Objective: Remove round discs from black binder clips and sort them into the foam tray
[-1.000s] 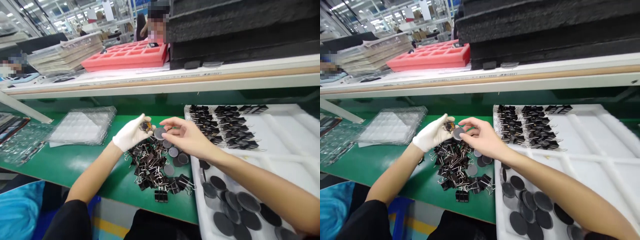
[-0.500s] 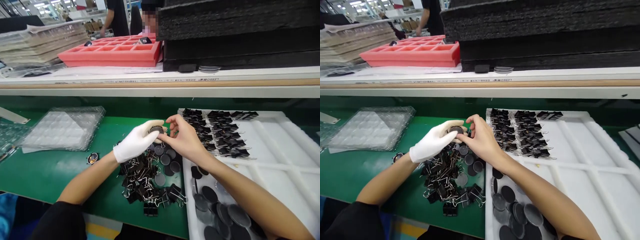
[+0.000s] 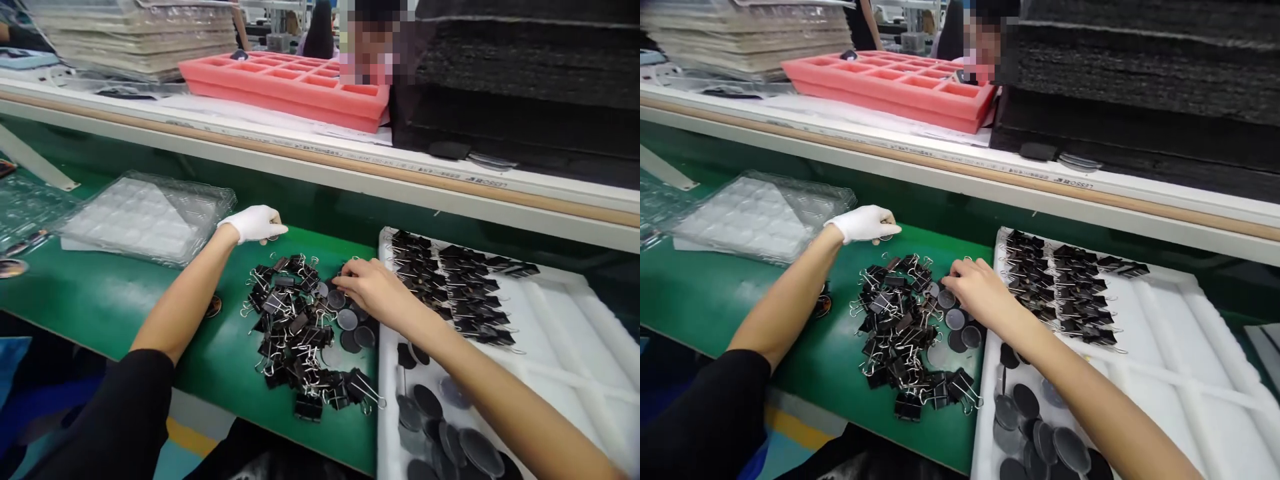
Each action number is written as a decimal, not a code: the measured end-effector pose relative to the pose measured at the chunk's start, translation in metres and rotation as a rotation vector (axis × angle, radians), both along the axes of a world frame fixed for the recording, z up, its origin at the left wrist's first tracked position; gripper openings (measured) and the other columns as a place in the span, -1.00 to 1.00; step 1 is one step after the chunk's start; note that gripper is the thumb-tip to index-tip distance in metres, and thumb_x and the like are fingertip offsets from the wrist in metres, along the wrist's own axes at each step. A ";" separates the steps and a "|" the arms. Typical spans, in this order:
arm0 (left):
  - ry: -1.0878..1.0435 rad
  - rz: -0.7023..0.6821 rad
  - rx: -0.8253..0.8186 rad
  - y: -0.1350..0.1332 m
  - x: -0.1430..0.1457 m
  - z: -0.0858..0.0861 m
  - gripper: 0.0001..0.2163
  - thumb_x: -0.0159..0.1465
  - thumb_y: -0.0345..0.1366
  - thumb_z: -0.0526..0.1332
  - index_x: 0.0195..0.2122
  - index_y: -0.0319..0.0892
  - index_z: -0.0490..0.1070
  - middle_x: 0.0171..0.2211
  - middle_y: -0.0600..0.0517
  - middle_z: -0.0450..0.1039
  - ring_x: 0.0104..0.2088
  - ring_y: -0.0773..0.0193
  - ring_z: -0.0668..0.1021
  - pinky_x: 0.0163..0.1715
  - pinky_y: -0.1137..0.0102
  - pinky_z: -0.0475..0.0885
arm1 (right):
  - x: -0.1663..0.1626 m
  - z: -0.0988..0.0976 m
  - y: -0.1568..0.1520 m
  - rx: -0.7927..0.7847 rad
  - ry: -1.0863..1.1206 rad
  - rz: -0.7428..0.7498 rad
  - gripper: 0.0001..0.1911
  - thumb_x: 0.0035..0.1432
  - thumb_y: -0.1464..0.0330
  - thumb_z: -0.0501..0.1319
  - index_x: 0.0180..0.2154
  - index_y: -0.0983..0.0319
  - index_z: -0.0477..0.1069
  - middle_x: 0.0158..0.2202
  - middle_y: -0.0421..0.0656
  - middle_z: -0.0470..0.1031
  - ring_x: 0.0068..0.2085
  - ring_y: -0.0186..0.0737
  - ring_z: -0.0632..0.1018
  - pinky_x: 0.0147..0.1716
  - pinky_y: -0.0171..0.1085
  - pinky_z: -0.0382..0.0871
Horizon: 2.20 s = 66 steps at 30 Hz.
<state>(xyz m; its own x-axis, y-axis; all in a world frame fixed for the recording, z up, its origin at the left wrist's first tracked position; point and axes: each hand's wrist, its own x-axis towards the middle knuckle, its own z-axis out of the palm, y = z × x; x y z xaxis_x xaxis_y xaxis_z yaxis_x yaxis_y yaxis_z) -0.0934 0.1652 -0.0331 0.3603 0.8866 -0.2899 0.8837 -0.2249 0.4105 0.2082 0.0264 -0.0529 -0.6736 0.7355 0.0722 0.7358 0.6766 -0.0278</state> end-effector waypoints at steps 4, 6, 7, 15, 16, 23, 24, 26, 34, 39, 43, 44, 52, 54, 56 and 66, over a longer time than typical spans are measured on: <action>0.021 -0.155 -0.122 0.015 -0.018 -0.021 -0.54 0.22 -0.10 0.21 0.12 -0.11 0.54 -0.10 -0.02 0.67 -0.40 0.26 0.64 -0.31 0.41 0.44 | 0.001 0.017 0.015 -0.003 0.188 0.052 -0.65 0.36 0.59 0.11 -0.08 0.26 0.66 -0.16 -0.02 0.65 -0.25 -0.11 0.65 -0.24 -0.16 0.53; 0.065 -0.188 -0.106 0.015 -0.022 -0.023 -0.46 0.20 -0.09 0.22 0.21 -0.08 0.49 -0.09 -0.02 0.67 -0.33 0.23 0.65 -0.29 0.41 0.44 | 0.000 0.029 0.032 0.010 0.345 0.042 -0.70 0.41 0.50 0.14 -0.10 0.27 0.67 -0.15 -0.02 0.67 -0.20 -0.11 0.68 -0.17 -0.17 0.56; 0.108 -0.198 -0.078 0.015 -0.023 -0.022 -0.45 0.20 -0.08 0.22 0.23 -0.07 0.48 -0.07 -0.03 0.67 -0.27 0.19 0.65 -0.27 0.41 0.44 | -0.003 0.033 0.043 0.017 0.398 0.035 -0.72 0.41 0.46 0.16 -0.13 0.27 0.68 -0.16 -0.02 0.68 -0.18 -0.10 0.69 -0.14 -0.16 0.57; 0.293 -0.174 0.000 0.009 -0.018 -0.016 -0.32 0.06 0.06 0.39 0.18 -0.15 0.51 0.05 -0.24 0.60 -0.08 -0.08 0.65 -0.16 0.27 0.49 | -0.065 -0.005 0.139 -0.328 0.514 0.055 -0.83 0.25 0.34 0.30 -0.28 0.16 0.70 -0.18 -0.11 0.72 -0.25 -0.13 0.69 -0.18 -0.17 0.58; 0.305 -0.162 0.012 0.008 -0.016 -0.017 -0.29 0.03 0.06 0.42 0.19 -0.19 0.51 0.08 -0.29 0.58 -0.06 -0.12 0.65 -0.15 0.24 0.50 | -0.071 -0.012 0.145 -0.350 0.511 0.071 -0.83 0.24 0.34 0.30 -0.29 0.16 0.70 -0.18 -0.10 0.72 -0.23 -0.13 0.69 -0.16 -0.17 0.58; 0.259 -0.108 0.015 0.003 -0.003 -0.020 -0.49 0.06 -0.06 0.46 -0.01 -0.23 0.65 -0.09 -0.29 0.63 -0.12 -0.18 0.66 -0.11 0.15 0.52 | -0.081 -0.031 0.152 -0.403 0.518 0.122 -0.76 0.20 0.38 0.22 -0.27 0.17 0.70 -0.14 -0.10 0.72 -0.15 -0.12 0.71 -0.10 -0.16 0.60; 0.257 -0.108 0.009 0.003 -0.003 -0.020 -0.52 0.06 -0.08 0.45 -0.03 -0.24 0.66 -0.12 -0.28 0.64 -0.15 -0.16 0.66 -0.14 0.15 0.52 | -0.082 -0.031 0.152 -0.418 0.528 0.119 -0.75 0.17 0.39 0.22 -0.27 0.17 0.70 -0.14 -0.10 0.72 -0.16 -0.12 0.71 -0.10 -0.15 0.61; 0.248 -0.121 0.006 0.003 -0.006 -0.020 -0.54 0.05 -0.13 0.44 -0.04 -0.24 0.65 -0.16 -0.27 0.64 -0.20 -0.14 0.66 -0.19 0.15 0.52 | -0.084 -0.030 0.154 -0.465 0.553 0.112 -0.75 0.11 0.40 0.22 -0.29 0.18 0.70 -0.16 -0.11 0.72 -0.18 -0.12 0.71 -0.11 -0.16 0.62; 0.215 -0.159 0.057 -0.012 -0.032 -0.026 -0.58 0.07 -0.14 0.35 -0.06 -0.19 0.61 -0.11 -0.24 0.61 -0.25 -0.04 0.64 -0.34 0.25 0.46 | -0.098 -0.032 0.161 -0.621 0.573 0.131 -0.76 0.02 0.40 0.20 -0.35 0.19 0.68 -0.24 -0.12 0.72 -0.21 -0.12 0.71 -0.14 -0.19 0.61; 0.216 -0.189 0.084 -0.017 -0.034 -0.032 -0.57 0.10 -0.10 0.31 -0.03 -0.19 0.59 -0.11 -0.23 0.58 -0.22 -0.06 0.65 -0.33 0.24 0.46 | -0.110 -0.030 0.164 -0.560 0.548 0.113 -0.77 0.01 0.37 0.17 -0.41 0.18 0.64 -0.23 -0.12 0.67 -0.24 -0.12 0.63 -0.20 -0.19 0.51; 0.230 -0.190 0.126 -0.017 -0.033 -0.035 -0.58 0.11 -0.10 0.31 -0.05 -0.19 0.59 -0.11 -0.23 0.57 -0.20 -0.06 0.65 -0.29 0.24 0.46 | -0.141 -0.029 0.164 -0.383 0.604 -0.304 -0.62 0.23 0.32 -0.02 -0.11 0.17 0.54 -0.08 -0.09 0.60 -0.06 -0.09 0.58 -0.03 -0.14 0.45; 0.231 -0.190 0.137 -0.018 -0.034 -0.036 -0.59 0.12 -0.10 0.31 -0.05 -0.20 0.59 -0.11 -0.23 0.57 -0.19 -0.06 0.64 -0.30 0.24 0.45 | -0.150 -0.030 0.164 -0.364 0.588 -0.433 -0.59 0.30 0.31 -0.08 -0.03 0.16 0.49 -0.04 -0.07 0.58 0.01 -0.05 0.56 0.05 -0.08 0.42; 0.208 -0.180 0.156 -0.017 -0.034 -0.042 -0.59 0.13 -0.10 0.30 -0.07 -0.23 0.57 -0.14 -0.23 0.56 -0.20 -0.08 0.64 -0.32 0.22 0.44 | -0.182 -0.055 0.156 -0.334 0.430 -0.762 -0.50 0.46 0.10 -0.20 0.16 0.15 0.32 0.23 0.13 0.32 0.32 0.26 0.27 0.29 0.32 0.05; 0.211 -0.177 0.151 -0.017 -0.034 -0.043 -0.61 0.13 -0.09 0.30 -0.09 -0.23 0.57 -0.15 -0.22 0.55 -0.22 -0.06 0.63 -0.34 0.23 0.43 | -0.178 -0.061 0.155 -0.314 0.438 -0.774 -0.50 0.48 0.10 -0.24 0.18 0.10 0.28 0.26 0.07 0.27 0.35 0.17 0.22 0.33 0.25 0.02; 0.218 -0.169 0.138 -0.016 -0.033 -0.043 -0.61 0.13 -0.09 0.30 -0.10 -0.23 0.56 -0.15 -0.21 0.55 -0.22 -0.05 0.63 -0.37 0.24 0.42 | -0.174 -0.065 0.155 -0.310 0.441 -0.796 -0.52 0.48 0.10 -0.25 0.17 0.10 0.26 0.26 0.06 0.26 0.37 0.14 0.20 0.34 0.23 0.01; 0.141 -0.202 0.197 -0.016 -0.023 -0.052 -0.63 0.14 -0.07 0.30 -0.15 -0.23 0.56 -0.18 -0.18 0.53 -0.24 -0.02 0.63 -0.41 0.26 0.40 | -0.169 -0.075 0.156 -0.227 0.468 -0.801 -0.62 0.48 0.13 -0.22 0.05 0.10 0.25 0.17 0.05 0.28 0.33 0.13 0.25 0.32 0.26 0.01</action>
<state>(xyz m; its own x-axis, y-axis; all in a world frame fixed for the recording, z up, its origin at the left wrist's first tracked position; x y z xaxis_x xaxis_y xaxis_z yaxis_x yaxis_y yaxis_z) -0.1166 0.1491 -0.0849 0.5034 0.8452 -0.1795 0.8581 -0.4648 0.2183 0.0393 0.1819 -0.1281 0.0973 0.9952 0.0053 0.8590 -0.0813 -0.5055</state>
